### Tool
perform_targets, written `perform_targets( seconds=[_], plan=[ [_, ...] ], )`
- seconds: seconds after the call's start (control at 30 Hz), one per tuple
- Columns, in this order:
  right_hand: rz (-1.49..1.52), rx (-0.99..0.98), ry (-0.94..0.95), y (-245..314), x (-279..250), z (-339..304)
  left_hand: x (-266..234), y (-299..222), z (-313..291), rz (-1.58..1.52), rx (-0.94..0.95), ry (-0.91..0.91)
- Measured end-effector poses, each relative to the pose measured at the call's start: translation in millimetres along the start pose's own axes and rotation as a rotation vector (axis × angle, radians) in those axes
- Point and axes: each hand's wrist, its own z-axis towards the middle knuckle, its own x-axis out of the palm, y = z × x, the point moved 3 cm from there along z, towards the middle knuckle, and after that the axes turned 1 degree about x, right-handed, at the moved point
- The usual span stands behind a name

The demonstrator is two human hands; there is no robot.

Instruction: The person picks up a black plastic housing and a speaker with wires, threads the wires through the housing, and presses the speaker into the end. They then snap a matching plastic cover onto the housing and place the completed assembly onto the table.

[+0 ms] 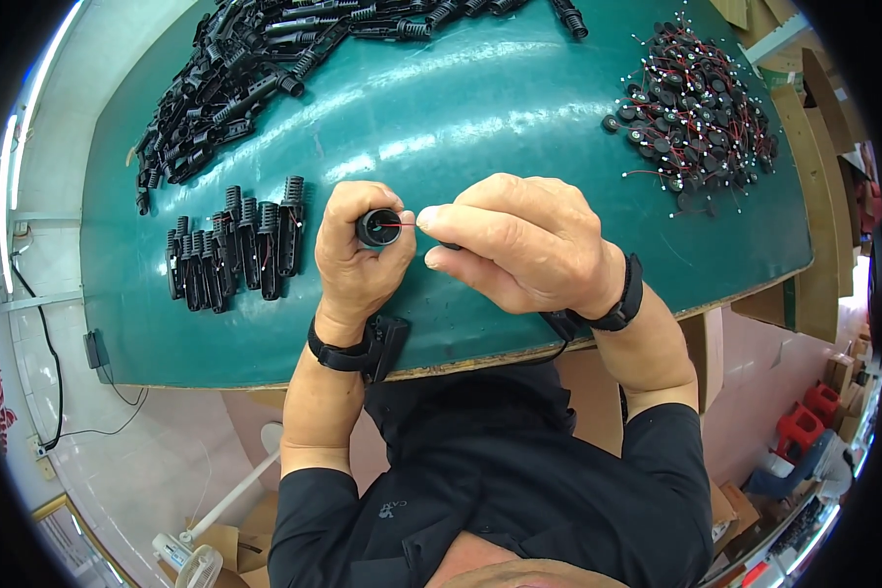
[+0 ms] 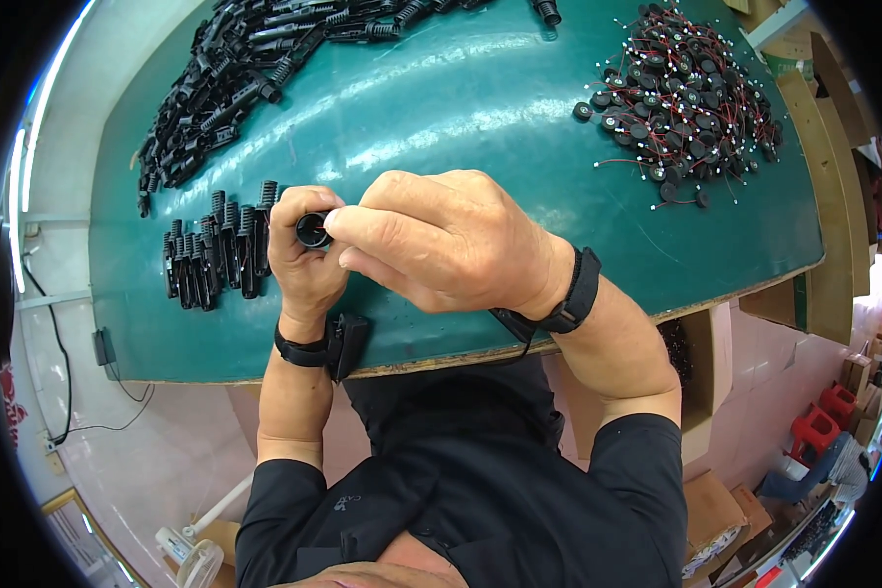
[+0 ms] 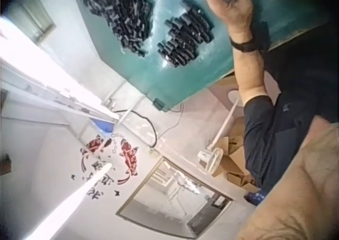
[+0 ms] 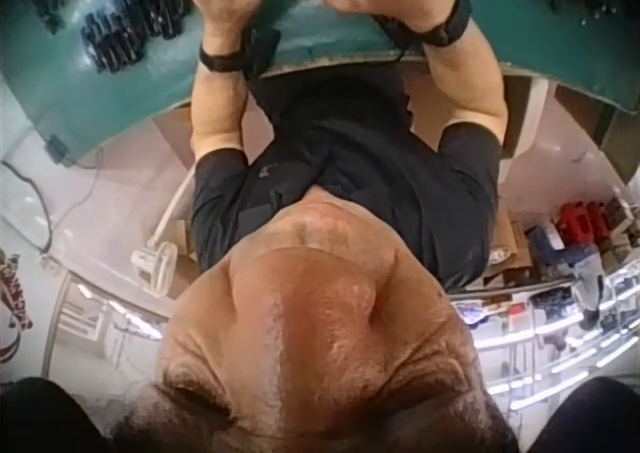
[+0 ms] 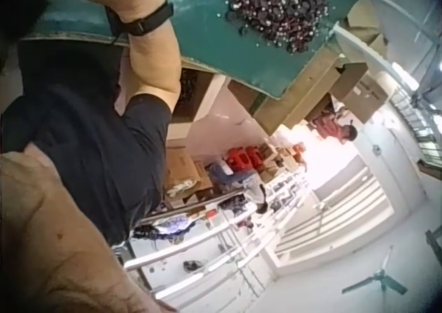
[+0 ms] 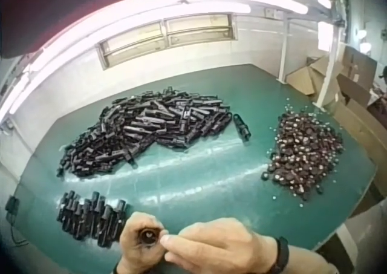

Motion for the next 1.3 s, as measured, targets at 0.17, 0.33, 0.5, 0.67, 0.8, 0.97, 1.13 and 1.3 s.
perform_targets(
  seconds=[0.17, 0.33, 0.5, 0.67, 0.8, 0.97, 1.13, 1.3],
  plan=[
    [-0.015, 0.026, 0.02, -1.4, 3.2, 2.1, -0.2, -5.7, 1.8, 0.062, -0.032, 0.001],
    [-0.038, 0.139, 0.049, -12.3, 9.0, 0.8, 2.9, -8.9, 0.1, 0.014, -0.146, 0.02],
    [0.009, 0.261, 0.059, -25.9, 14.1, -5.2, -2.5, -4.1, -5.4, 0.173, -0.183, 0.098],
    [0.158, 0.501, 0.119, -29.0, 17.5, -7.8, -5.7, -10.9, 4.6, 0.209, -0.096, 0.186],
    [0.313, 0.767, 0.127, -33.5, 21.2, -11.8, -10.5, -12.2, 6.7, 0.216, -0.033, 0.193],
    [0.384, 0.875, 0.135, -35.7, 23.3, -13.5, -12.4, -6.7, -3.7, 0.167, -0.147, 0.144],
    [0.26, 0.729, 0.152, -34.7, 25.8, -12.1, -16.0, -3.7, -8.5, 0.209, -0.216, 0.174],
    [0.069, 0.464, 0.193, -31.8, 25.9, -8.2, -18.5, -5.6, -4.6, 0.216, -0.19, 0.156]
  ],
)
